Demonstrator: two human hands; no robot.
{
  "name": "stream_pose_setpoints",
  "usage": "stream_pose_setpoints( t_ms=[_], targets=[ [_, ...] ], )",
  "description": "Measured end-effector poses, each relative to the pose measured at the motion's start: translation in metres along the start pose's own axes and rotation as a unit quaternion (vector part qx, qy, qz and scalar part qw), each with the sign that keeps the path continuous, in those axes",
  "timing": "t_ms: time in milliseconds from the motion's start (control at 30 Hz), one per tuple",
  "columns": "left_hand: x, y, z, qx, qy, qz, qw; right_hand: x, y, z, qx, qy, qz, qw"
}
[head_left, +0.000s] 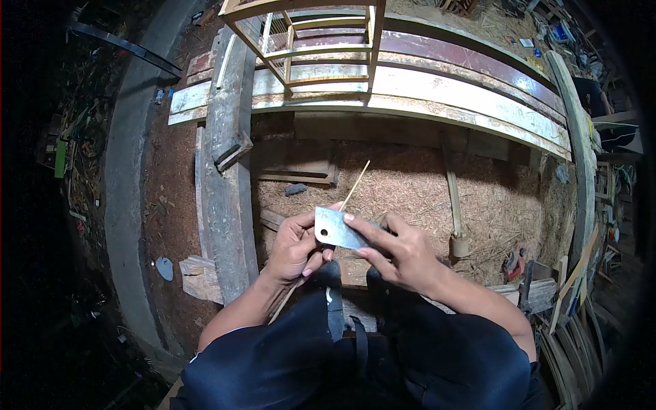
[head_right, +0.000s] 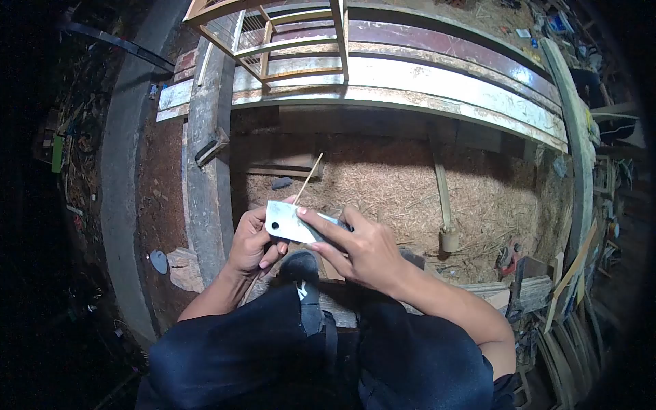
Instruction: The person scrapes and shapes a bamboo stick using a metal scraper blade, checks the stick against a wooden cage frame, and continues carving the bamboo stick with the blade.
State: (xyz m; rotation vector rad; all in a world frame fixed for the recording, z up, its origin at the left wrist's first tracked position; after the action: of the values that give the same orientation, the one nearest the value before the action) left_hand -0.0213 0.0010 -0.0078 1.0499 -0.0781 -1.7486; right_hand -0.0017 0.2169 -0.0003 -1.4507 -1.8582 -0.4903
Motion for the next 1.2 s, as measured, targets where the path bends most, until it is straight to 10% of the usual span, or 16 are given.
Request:
stream_pose_setpoints(
  t_ms=[1200],
  targets=[
    [-0.005, 0.002, -0.001, 0.025, -0.045, -0.020, 0.998, 0.010, -0.014, 0.023, -0.042, -0.005, 0.080, 0.996]
  ],
)
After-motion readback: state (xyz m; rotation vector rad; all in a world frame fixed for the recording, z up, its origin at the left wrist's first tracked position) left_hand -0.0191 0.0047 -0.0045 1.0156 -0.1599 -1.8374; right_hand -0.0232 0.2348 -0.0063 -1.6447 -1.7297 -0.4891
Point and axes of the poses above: each hand's wrist, its own y-axis away from the middle knuckle, its own x-axis out of the back of the hand, z = x × y, the point moved 2 cm from there along -y, towards the middle knuckle, and after that the axes turned 10 degrees about y, right-handed, at the moved point
